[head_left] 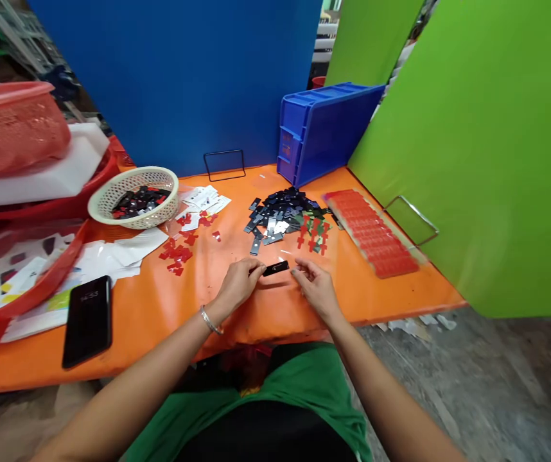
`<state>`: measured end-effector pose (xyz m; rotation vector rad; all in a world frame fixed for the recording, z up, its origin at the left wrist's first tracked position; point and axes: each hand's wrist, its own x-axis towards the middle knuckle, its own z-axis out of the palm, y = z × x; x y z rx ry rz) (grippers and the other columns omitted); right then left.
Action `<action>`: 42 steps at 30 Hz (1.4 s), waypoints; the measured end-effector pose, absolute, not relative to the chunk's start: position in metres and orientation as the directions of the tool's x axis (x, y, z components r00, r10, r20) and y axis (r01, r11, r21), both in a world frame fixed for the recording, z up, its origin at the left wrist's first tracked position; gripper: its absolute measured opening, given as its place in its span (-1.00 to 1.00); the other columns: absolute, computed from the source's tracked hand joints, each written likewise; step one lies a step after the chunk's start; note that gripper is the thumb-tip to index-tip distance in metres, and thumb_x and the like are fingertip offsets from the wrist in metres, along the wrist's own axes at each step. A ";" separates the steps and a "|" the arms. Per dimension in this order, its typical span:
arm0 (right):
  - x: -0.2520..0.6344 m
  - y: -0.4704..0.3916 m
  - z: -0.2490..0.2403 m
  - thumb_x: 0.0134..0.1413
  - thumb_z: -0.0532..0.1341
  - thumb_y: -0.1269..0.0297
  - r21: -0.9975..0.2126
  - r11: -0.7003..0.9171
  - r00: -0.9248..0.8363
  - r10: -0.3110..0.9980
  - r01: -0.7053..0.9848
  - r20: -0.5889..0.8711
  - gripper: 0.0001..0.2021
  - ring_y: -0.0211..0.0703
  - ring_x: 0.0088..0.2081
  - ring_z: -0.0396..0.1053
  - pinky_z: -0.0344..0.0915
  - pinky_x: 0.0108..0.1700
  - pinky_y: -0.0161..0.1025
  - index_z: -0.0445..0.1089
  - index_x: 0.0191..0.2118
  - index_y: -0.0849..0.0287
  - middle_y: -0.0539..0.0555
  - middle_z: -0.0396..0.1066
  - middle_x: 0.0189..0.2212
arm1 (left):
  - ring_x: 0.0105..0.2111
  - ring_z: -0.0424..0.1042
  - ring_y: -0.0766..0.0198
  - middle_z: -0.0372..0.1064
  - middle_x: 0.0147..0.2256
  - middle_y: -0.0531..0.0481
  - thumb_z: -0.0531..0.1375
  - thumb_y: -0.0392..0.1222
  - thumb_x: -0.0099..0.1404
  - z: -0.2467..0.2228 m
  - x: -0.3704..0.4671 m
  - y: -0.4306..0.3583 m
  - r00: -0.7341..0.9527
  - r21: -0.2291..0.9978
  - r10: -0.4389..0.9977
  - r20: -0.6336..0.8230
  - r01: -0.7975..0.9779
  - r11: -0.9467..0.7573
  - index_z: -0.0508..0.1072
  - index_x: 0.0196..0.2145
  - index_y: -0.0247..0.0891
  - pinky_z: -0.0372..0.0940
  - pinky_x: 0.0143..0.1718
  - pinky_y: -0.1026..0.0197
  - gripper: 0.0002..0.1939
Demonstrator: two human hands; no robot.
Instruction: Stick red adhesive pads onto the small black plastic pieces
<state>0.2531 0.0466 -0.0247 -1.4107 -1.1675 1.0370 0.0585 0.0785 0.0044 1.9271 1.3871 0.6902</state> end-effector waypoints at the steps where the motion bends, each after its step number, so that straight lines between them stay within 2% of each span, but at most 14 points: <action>1: 0.255 0.049 -0.024 -0.10 0.26 0.08 -0.990 -0.022 0.139 0.990 0.142 -0.002 -0.67 -0.21 -0.44 0.33 0.28 -0.42 -0.28 0.42 -0.23 0.20 0.07 0.42 -0.41 | -0.37 0.38 0.24 0.44 -0.42 -0.03 0.05 -0.19 0.28 0.005 0.062 0.071 0.313 0.776 0.949 0.029 0.592 -0.219 0.46 -0.47 -0.27 0.17 -0.32 0.27 -0.75; 4: 0.259 0.050 -0.021 -0.11 0.27 0.14 -0.983 -0.016 0.033 0.999 0.181 -0.011 -0.81 -0.22 -0.44 0.31 0.25 -0.36 -0.27 0.42 -0.45 0.17 0.01 0.39 -0.51 | -0.33 0.41 0.21 0.46 -0.36 -0.06 0.06 -0.17 0.27 0.005 0.070 0.058 0.343 0.820 0.939 -0.024 0.544 -0.178 0.49 -0.39 -0.27 0.22 -0.27 0.24 -0.77; 7: 0.262 0.045 -0.017 -0.08 0.25 0.15 -0.980 -0.052 -0.062 0.996 0.191 -0.065 -0.81 -0.26 -0.51 0.25 0.20 -0.43 -0.30 0.42 -0.47 0.18 -0.02 0.36 -0.56 | -0.26 0.44 0.19 0.49 -0.27 -0.06 0.15 -0.13 0.21 0.003 0.078 0.053 0.408 0.905 0.909 -0.088 0.414 -0.098 0.51 -0.25 -0.25 0.27 -0.23 0.23 -0.78; 9: 0.264 0.045 -0.017 -0.07 0.24 0.13 -0.980 -0.069 -0.095 0.992 0.185 -0.088 -0.79 -0.27 -0.54 0.23 0.17 -0.47 -0.32 0.42 -0.46 0.18 -0.03 0.35 -0.57 | -0.32 0.45 0.20 0.49 -0.33 -0.05 0.19 -0.13 0.17 0.000 0.086 0.054 0.404 0.945 0.899 -0.169 0.327 0.031 0.51 -0.30 -0.28 0.30 -0.28 0.24 -0.81; 11: 0.269 0.052 -0.020 -0.05 0.22 0.12 -0.979 -0.064 -0.044 0.996 0.195 -0.074 -0.78 -0.27 -0.55 0.23 0.18 -0.48 -0.32 0.42 -0.45 0.19 -0.03 0.35 -0.58 | -0.43 0.44 0.26 0.47 -0.43 -0.04 0.20 -0.18 0.17 -0.003 0.096 0.057 0.341 0.948 0.891 -0.299 0.211 0.237 0.48 -0.40 -0.32 0.33 -0.35 0.24 -0.86; 13: 0.278 0.066 -0.026 -0.03 0.19 0.15 -0.966 -0.035 0.098 0.995 0.258 -0.010 -0.80 -0.24 -0.51 0.27 0.21 -0.44 -0.31 0.41 -0.41 0.19 0.00 0.37 -0.54 | -0.52 0.41 0.33 0.45 -0.48 -0.03 0.19 -0.24 0.17 -0.004 0.106 0.061 0.285 0.902 0.859 -0.425 0.048 0.430 0.42 -0.43 -0.34 0.35 -0.41 0.25 -0.90; 16: 0.296 0.096 -0.036 -0.05 0.15 0.29 -0.872 -0.024 0.318 0.936 0.488 0.152 -0.86 -0.19 -0.42 0.33 0.27 -0.32 -0.26 0.40 -0.37 0.21 0.06 0.40 -0.43 | -0.58 0.39 0.39 0.44 -0.49 -0.05 0.19 -0.32 0.20 -0.002 0.119 0.069 0.265 0.832 0.825 -0.500 -0.119 0.542 0.38 -0.44 -0.37 0.37 -0.44 0.25 -0.92; 18: 0.306 0.115 -0.041 -0.07 0.13 0.36 -0.776 -0.067 0.354 0.912 0.627 0.207 -0.87 -0.17 -0.39 0.34 0.28 -0.26 -0.22 0.40 -0.38 0.22 0.10 0.40 -0.38 | -0.59 0.40 0.40 0.44 -0.50 -0.07 0.19 -0.36 0.21 -0.001 0.124 0.073 0.249 0.815 0.822 -0.513 -0.161 0.557 0.37 -0.46 -0.39 0.38 -0.43 0.26 -0.91; 21: 0.314 0.135 -0.045 -0.11 0.14 0.40 -0.697 -0.108 0.329 0.925 0.709 0.191 -0.91 -0.14 -0.37 0.33 0.27 -0.24 -0.20 0.38 -0.45 0.21 0.13 0.39 -0.39 | -0.58 0.41 0.40 0.43 -0.51 -0.09 0.15 -0.40 0.24 -0.003 0.127 0.079 0.214 0.798 0.811 -0.544 -0.166 0.579 0.37 -0.46 -0.42 0.38 -0.40 0.27 -0.89; 28: 0.320 0.152 -0.045 -0.23 0.18 0.45 -0.645 -0.138 0.262 0.960 0.752 0.100 -0.92 -0.17 -0.49 0.27 0.21 -0.37 -0.26 0.31 -0.61 0.16 0.02 0.32 -0.60 | -0.59 0.41 0.39 0.41 -0.52 -0.08 0.13 -0.42 0.25 -0.002 0.129 0.092 0.225 0.794 0.795 -0.564 -0.119 0.596 0.34 -0.48 -0.40 0.40 -0.40 0.25 -0.86; 31: 0.319 0.151 -0.047 -0.24 0.19 0.44 -0.621 -0.149 0.276 0.954 0.770 0.114 -0.96 -0.14 -0.44 0.28 0.22 -0.33 -0.24 0.34 -0.53 0.18 0.07 0.36 -0.49 | -0.60 0.39 0.40 0.41 -0.49 -0.05 0.10 -0.39 0.27 0.003 0.139 0.105 0.211 0.817 0.824 -0.526 -0.146 0.558 0.32 -0.44 -0.37 0.40 -0.42 0.23 -0.89; 34: 0.315 0.145 -0.051 -0.18 0.19 0.39 -0.595 -0.102 0.278 0.937 0.798 0.212 -0.93 -0.10 -0.34 0.28 0.23 -0.25 -0.20 0.36 -0.45 0.20 0.14 0.34 -0.34 | -0.62 0.36 0.44 0.39 -0.50 -0.03 0.06 -0.40 0.28 0.004 0.154 0.123 0.235 0.849 0.858 -0.456 -0.175 0.499 0.32 -0.42 -0.36 0.38 -0.45 0.27 -0.88; 37: 0.312 0.140 -0.054 -0.11 0.13 0.39 -0.570 -0.034 0.238 0.928 0.821 0.288 -0.92 -0.08 -0.34 0.27 0.23 -0.21 -0.16 0.36 -0.51 0.20 0.16 0.31 -0.34 | -0.62 0.35 0.45 0.35 -0.53 0.00 0.05 -0.45 0.26 -0.002 0.170 0.141 0.241 0.880 0.889 -0.389 -0.187 0.436 0.29 -0.46 -0.35 0.37 -0.45 0.29 -0.85; 42: 0.312 0.141 -0.052 -0.13 0.13 0.40 -0.591 -0.068 0.256 0.937 0.803 0.239 -0.95 -0.05 -0.33 0.26 0.22 -0.21 -0.14 0.32 -0.50 0.18 0.14 0.30 -0.38 | -0.55 0.40 0.44 0.35 -0.53 0.02 0.08 -0.46 0.24 -0.020 0.185 0.165 0.171 0.890 0.903 -0.393 -0.175 0.420 0.28 -0.47 -0.33 0.38 -0.34 0.31 -0.85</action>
